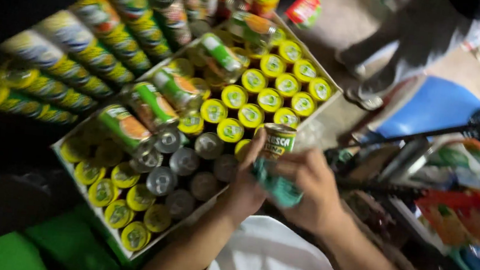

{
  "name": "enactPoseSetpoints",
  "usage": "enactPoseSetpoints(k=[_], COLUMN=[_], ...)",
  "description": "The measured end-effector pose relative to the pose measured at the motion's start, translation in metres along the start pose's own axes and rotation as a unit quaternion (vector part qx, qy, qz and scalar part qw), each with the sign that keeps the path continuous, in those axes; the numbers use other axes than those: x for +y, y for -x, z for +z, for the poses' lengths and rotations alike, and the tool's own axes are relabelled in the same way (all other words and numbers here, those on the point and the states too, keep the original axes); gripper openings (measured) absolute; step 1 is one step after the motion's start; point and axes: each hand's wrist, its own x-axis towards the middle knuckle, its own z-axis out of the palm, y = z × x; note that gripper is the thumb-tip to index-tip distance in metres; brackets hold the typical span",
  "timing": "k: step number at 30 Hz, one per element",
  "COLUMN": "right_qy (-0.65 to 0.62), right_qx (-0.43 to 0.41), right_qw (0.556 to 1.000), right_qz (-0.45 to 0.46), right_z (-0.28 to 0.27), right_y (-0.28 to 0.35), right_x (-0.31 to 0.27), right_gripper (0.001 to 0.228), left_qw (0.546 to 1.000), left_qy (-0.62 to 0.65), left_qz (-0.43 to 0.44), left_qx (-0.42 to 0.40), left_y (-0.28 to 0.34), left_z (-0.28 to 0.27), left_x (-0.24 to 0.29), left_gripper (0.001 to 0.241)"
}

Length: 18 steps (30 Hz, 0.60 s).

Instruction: Wiping dust off canned tuna cans with a cloth and stocking them on a storage shelf.

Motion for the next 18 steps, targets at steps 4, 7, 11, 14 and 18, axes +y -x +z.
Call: enactPoseSetpoints(k=[4,7,11,14,18], right_qy=[0.007,0.004,-0.053,-0.093,-0.096], right_qx=[0.068,0.089,0.014,-0.054,0.009], right_qw=[0.995,0.993,0.998,0.994,0.995], right_qz=[0.071,0.080,0.021,-0.022,0.037], right_z=[-0.027,-0.031,-0.036,-0.054,-0.082], right_y=[-0.007,0.002,0.029,0.027,0.028], right_x=[0.020,0.022,0.015,0.040,0.060], right_gripper=[0.036,0.037,0.040,0.039,0.034], left_qw=[0.997,0.963,0.996,0.998,0.995], left_qy=[-0.044,0.147,-0.051,-0.028,-0.055], left_qz=[-0.042,0.047,0.046,0.055,0.077], left_qx=[0.048,-0.221,-0.057,-0.007,0.025], left_y=[-0.002,-0.031,-0.003,-0.003,-0.017], left_z=[0.019,-0.093,0.034,0.033,0.025], left_x=[-0.014,-0.074,-0.028,-0.053,-0.099], left_gripper=[0.046,0.037,0.057,0.051,0.043])
